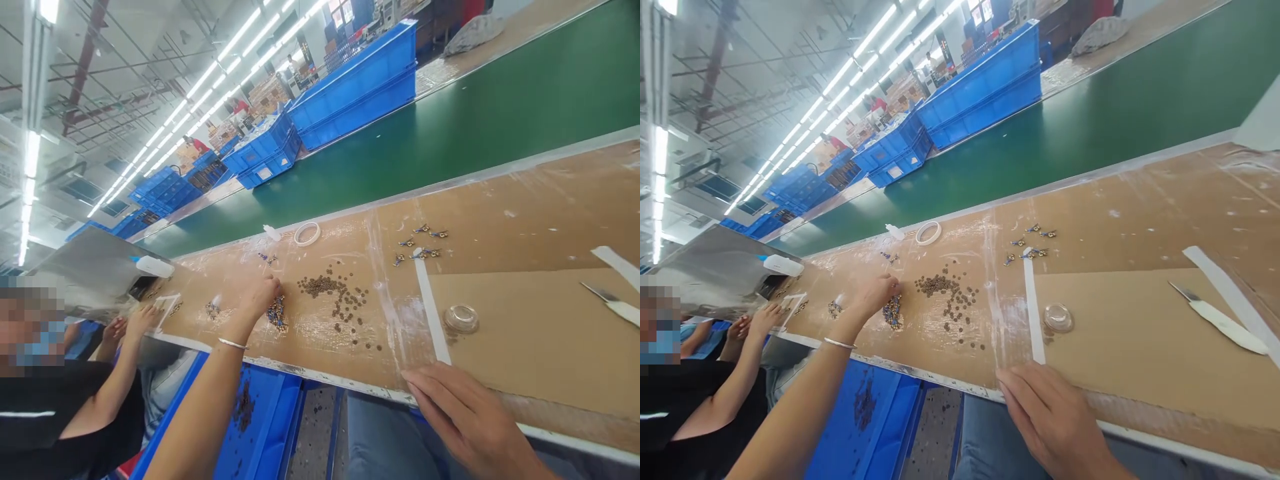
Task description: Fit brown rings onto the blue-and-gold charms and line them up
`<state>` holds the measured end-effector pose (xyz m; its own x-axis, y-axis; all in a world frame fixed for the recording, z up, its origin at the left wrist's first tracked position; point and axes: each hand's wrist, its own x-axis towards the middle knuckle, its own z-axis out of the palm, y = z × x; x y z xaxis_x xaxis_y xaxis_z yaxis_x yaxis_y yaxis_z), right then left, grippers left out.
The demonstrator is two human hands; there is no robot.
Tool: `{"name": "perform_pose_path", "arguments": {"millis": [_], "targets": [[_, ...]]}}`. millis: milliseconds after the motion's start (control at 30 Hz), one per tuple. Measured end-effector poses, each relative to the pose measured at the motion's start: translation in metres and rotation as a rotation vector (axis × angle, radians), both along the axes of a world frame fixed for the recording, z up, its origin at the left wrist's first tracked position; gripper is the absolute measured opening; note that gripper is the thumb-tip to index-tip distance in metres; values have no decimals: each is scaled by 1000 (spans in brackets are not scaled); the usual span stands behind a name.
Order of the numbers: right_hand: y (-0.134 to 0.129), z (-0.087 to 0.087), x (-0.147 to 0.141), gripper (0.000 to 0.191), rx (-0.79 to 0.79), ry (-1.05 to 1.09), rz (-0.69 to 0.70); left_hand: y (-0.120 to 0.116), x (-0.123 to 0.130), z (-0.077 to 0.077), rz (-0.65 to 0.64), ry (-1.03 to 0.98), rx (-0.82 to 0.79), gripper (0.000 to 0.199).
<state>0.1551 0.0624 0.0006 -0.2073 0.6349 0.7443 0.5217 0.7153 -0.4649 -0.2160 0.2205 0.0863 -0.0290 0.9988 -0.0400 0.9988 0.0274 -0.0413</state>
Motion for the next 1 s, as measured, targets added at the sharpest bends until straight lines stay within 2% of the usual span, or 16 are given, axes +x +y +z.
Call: {"name": "perform_pose_path", "arguments": {"millis": [100, 167, 300, 400, 467, 567, 800, 1000], "targets": [[-1, -1, 0, 21, -39, 20, 11, -4, 14, 8, 83, -180, 88, 20], [-1, -1, 0, 20, -65, 25, 21, -13, 29, 10, 128, -333, 171, 21], [-2, -3, 1, 18, -100, 39, 35, -49, 79, 5, 149, -659, 265, 27], [-4, -5, 2, 17, -131, 48, 60, -81, 124, -1, 131, -891, 216, 28], [-4, -5, 1, 17, -154, 57, 75, -97, 151, -4, 171, -1254, 91, 22], [-3, -6, 0, 16, -174, 80, 87, -109, 181, -7, 232, -1546, -39, 19], [0, -5, -1, 15, -182, 93, 69, -103, 214, -10, 282, -1657, -98, 24], [1, -4, -1, 12, -175, 65, 52, -96, 227, -12, 228, -1594, -66, 22]]}}
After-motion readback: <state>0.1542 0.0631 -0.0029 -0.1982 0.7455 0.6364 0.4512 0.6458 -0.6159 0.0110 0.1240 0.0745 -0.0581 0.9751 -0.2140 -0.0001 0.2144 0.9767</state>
